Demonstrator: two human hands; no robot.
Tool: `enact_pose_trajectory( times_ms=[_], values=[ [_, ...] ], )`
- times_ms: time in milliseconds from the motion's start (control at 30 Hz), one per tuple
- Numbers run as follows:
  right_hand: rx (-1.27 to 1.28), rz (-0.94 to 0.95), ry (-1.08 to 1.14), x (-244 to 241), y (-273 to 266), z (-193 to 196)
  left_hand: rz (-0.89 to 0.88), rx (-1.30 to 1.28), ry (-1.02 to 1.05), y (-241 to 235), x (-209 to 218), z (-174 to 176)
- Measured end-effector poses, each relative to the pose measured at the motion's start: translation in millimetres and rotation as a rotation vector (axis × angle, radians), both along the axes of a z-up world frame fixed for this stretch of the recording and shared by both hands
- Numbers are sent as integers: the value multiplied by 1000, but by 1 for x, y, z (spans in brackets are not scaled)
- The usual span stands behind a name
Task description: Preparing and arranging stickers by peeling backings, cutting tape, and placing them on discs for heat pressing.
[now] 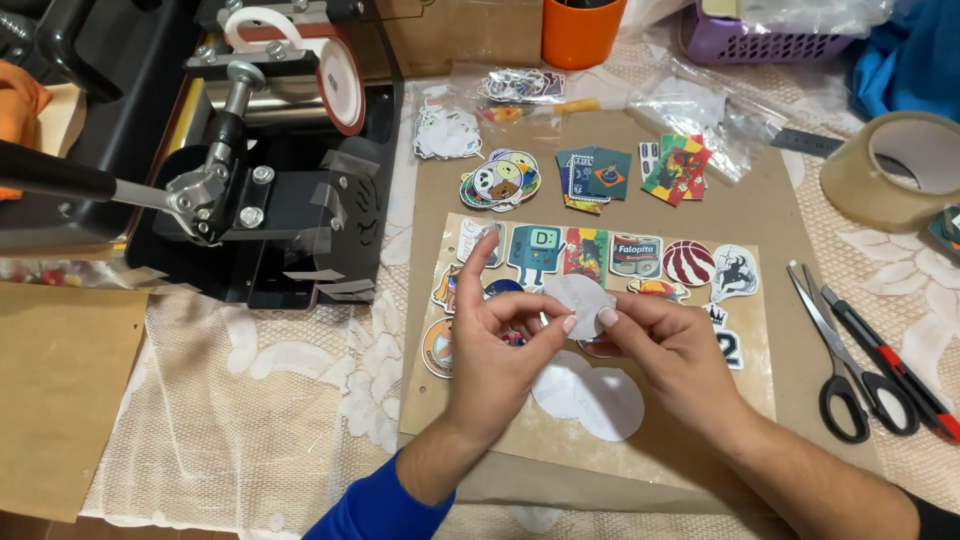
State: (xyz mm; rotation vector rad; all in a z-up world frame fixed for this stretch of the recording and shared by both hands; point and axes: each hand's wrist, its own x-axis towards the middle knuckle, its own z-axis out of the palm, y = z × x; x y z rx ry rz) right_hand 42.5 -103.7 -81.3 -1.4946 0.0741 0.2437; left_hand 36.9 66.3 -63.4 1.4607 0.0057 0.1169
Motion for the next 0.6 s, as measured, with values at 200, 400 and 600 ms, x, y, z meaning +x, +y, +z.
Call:
enact_pose_trajectory(
  times_ms=[200,400,600],
  values=[
    [-127,5,-124,-9,4,1,73,177,-49,0,-2,-2],
    [-372,25,-374,-16,0,2,139,330,-207,7,2,-13],
    [-382,62,-317,-12,-3,8,22,3,-38,4,9,-11]
  ],
)
